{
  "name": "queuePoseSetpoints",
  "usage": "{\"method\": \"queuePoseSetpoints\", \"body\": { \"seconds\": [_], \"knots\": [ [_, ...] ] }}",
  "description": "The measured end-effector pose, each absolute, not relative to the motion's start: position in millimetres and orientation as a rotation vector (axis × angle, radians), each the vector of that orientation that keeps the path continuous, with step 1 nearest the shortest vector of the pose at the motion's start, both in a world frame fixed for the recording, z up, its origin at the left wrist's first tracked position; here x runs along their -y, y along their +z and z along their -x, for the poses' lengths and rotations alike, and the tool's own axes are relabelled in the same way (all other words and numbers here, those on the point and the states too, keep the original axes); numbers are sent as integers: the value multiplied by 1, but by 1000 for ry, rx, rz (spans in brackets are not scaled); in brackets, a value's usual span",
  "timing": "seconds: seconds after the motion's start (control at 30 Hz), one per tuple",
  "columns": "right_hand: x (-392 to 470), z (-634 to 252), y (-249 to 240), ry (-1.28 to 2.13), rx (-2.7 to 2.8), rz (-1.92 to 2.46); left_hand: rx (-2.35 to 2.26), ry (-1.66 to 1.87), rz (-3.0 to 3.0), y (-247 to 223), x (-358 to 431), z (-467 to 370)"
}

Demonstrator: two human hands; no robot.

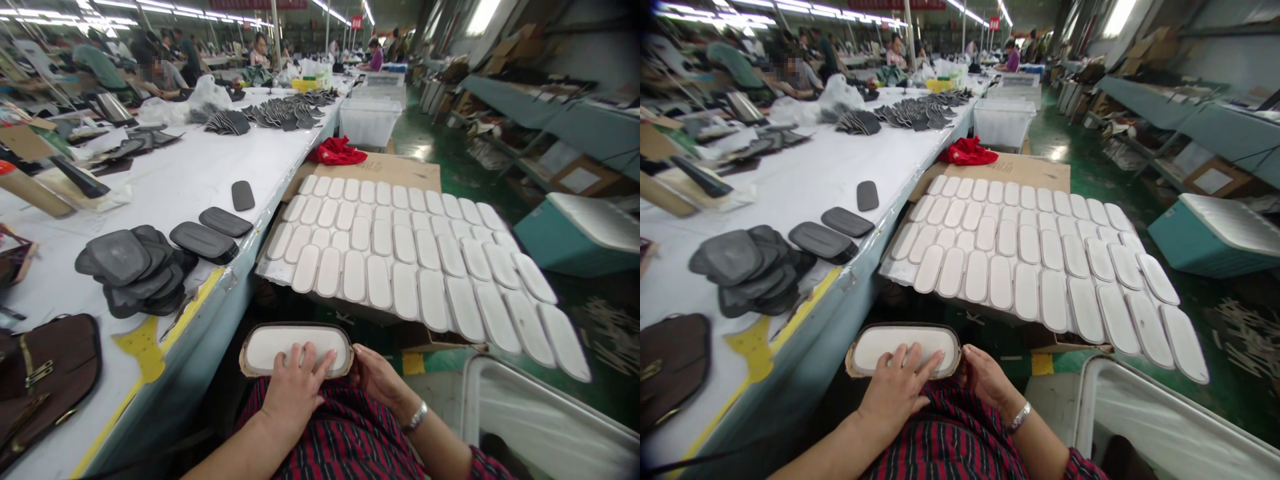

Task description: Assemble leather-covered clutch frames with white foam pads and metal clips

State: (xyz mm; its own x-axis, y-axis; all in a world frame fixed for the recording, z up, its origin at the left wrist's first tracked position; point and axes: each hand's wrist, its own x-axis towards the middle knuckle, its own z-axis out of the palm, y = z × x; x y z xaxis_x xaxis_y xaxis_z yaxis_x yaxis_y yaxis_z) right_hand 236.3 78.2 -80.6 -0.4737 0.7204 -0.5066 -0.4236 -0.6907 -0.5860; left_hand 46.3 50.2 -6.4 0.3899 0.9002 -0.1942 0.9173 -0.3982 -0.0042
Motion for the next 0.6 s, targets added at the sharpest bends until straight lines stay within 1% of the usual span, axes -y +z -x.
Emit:
{"method": "queuePoseSetpoints", "body": {
  "seconds": [0.27,0.47,0.53,0.6],
  "knots": [
    [-89,-232,-87,2228,614,1014,-1692,-219,-2501,-10,-49,-43],
    [-102,-234,-70,2239,825,1165,-1650,-132,-2425,-9,-45,-45],
    [-105,-237,-64,2221,963,1294,-1595,-2,-2327,-3,-44,-36],
    [-107,-238,-61,2178,1098,1440,-1492,279,-2128,1,-44,-12]
  ]
}}
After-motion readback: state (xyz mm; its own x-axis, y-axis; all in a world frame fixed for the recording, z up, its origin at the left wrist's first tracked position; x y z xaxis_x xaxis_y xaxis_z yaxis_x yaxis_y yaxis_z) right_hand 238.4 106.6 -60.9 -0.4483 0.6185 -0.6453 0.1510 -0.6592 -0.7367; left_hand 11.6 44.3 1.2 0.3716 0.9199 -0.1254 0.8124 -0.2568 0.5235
